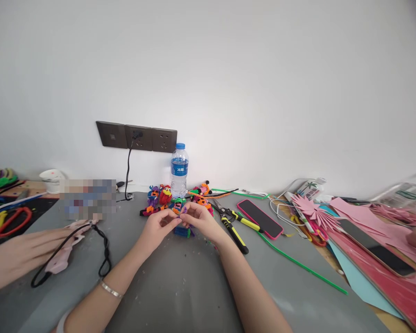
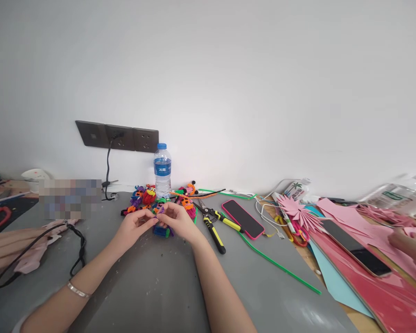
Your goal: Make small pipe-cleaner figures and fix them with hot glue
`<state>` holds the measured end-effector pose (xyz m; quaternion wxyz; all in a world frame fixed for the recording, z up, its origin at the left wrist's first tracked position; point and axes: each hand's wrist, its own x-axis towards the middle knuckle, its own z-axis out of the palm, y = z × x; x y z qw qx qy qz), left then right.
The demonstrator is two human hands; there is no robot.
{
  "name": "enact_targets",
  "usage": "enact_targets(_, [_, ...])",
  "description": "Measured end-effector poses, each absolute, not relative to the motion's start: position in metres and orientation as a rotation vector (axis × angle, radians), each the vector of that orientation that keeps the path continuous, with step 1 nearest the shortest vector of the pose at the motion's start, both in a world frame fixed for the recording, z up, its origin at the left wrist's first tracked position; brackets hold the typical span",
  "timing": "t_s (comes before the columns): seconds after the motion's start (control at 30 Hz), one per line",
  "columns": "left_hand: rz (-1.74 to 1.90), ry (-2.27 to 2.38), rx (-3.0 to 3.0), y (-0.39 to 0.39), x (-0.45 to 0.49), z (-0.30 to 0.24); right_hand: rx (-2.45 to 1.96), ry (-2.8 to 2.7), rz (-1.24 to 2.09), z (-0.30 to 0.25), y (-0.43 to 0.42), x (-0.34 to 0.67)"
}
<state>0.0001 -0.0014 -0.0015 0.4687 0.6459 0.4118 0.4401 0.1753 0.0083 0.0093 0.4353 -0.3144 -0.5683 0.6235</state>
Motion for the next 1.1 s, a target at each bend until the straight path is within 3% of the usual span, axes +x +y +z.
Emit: enact_targets(1.1, [1.233,0.892,1.717,-0.0011,-0.0004,0.0004,-0.676,-1.181,1.725,0.0122,0.0066,0.1770])
